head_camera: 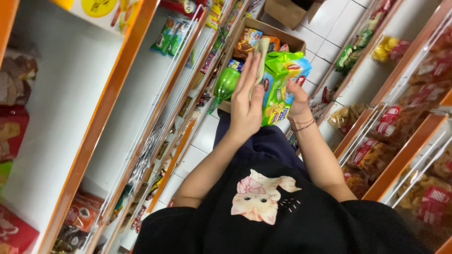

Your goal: The person scans various snack packages with a handheld scanner and places them on store shelves, occasionally wiping items with a cloth.

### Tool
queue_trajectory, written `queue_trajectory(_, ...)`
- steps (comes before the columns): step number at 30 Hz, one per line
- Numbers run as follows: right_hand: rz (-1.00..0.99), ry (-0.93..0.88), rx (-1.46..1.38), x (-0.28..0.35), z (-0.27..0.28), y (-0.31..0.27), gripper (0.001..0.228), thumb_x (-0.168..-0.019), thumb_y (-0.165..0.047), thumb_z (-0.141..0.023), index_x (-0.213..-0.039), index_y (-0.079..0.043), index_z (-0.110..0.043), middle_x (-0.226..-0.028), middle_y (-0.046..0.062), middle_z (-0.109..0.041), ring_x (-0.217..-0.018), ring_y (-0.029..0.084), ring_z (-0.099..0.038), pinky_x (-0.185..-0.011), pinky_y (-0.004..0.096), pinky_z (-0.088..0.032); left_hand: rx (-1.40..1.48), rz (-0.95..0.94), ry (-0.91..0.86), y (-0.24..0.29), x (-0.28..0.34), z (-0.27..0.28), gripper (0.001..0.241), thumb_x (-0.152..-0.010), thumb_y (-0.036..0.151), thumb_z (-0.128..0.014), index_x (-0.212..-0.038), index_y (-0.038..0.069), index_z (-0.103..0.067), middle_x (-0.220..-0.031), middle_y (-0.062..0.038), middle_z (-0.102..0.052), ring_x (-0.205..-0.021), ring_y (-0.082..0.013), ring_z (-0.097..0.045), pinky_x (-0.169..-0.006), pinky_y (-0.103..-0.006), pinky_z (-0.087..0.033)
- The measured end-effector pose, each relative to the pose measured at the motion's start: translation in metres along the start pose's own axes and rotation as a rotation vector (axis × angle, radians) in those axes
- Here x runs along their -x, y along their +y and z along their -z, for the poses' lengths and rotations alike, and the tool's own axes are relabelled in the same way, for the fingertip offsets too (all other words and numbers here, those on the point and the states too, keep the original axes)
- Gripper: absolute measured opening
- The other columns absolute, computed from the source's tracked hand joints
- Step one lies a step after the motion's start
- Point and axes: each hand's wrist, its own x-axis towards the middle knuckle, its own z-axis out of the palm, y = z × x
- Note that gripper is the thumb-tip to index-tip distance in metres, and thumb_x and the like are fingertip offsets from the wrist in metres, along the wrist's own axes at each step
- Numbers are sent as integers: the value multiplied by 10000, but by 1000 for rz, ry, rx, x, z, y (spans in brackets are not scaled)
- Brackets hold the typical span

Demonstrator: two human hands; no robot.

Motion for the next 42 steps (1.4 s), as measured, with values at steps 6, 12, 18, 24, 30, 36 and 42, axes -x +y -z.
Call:
queue_trajectory(6, 78, -157, -183, -17, -11, 0, 811, -906, -488, -674, -1530, -33, -428, -1521, 155, -546, -1405, 303, -547, -1203, 448, -435, -479, -608, -134, 6, 12, 18, 520, -1062, 371, -540, -1556, 233, -452, -1681, -93, -323, -1605, -347, -296, -1304, -481, -251)
queue_trajectory(12, -88, -155, 83, -34, -29, 6, 740, -1015, -394, -645, -1601, -12, -402, -1558, 140, -514, -1417, 272, -524, -1245, 441, -407, -282, -204, 116, 14, 0, 33, 561, -1110, 288, -514, -1618, 140, -329, -1719, -126, -233, -1620, -370, -257, -1348, -488, -249)
queue_trajectory(18, -74, -125, -129, -51, -48, -2, 602, -1052, -438, -558, -1522, -71, -480, -1440, 145, -608, -1287, 272, -629, -1148, 435, -485, -470, -382, -92, -6, 31, 45, 510, -1010, 229, -562, -1512, 142, -556, -1677, -82, -395, -1573, -369, -317, -1335, -479, -253)
queue_trajectory(24, 76, 13, -118, -67, -57, -20, 671, -1084, -504, -532, -1559, -35, -460, -1422, 162, -587, -1250, 294, -629, -1119, 449, -524, 234, -98, 372, -56, 56, 40, 444, -1163, 286, -377, -1504, 59, -548, -1561, -164, -552, -1417, -335, -556, -1238, -448, -408)
queue_trajectory(30, -42, -195, -30, -57, -51, -2, 770, -1000, -605, -549, -1533, -53, -479, -1492, 177, -594, -1266, 288, -650, -1069, 445, -549, 1193, 50, 342, -54, -2, 56, 608, -1111, 449, -431, -1618, 116, -387, -1551, -162, -476, -1361, -296, -530, -1131, -444, -447)
queue_trajectory(36, -48, 66, 310, -47, -64, -3, 665, -1110, -495, -631, -1523, 1, -471, -1363, 165, -596, -1201, 250, -618, -1055, 401, -517, 160, -227, 19, -10, -23, 73, 520, -980, 232, -746, -1412, 29, -538, -1523, -134, -487, -1437, -229, -485, -1247, -346, -373)
queue_trajectory(42, 88, -224, 601, -28, -105, -30, 589, -1062, -402, -573, -1522, -86, -382, -1483, 5, -531, -1366, 97, -517, -1161, 275, -415, 91, -136, 165, -2, -33, 61, 405, -996, 143, -711, -1361, 10, -595, -1508, -145, -508, -1434, -285, -516, -1231, -395, -414)
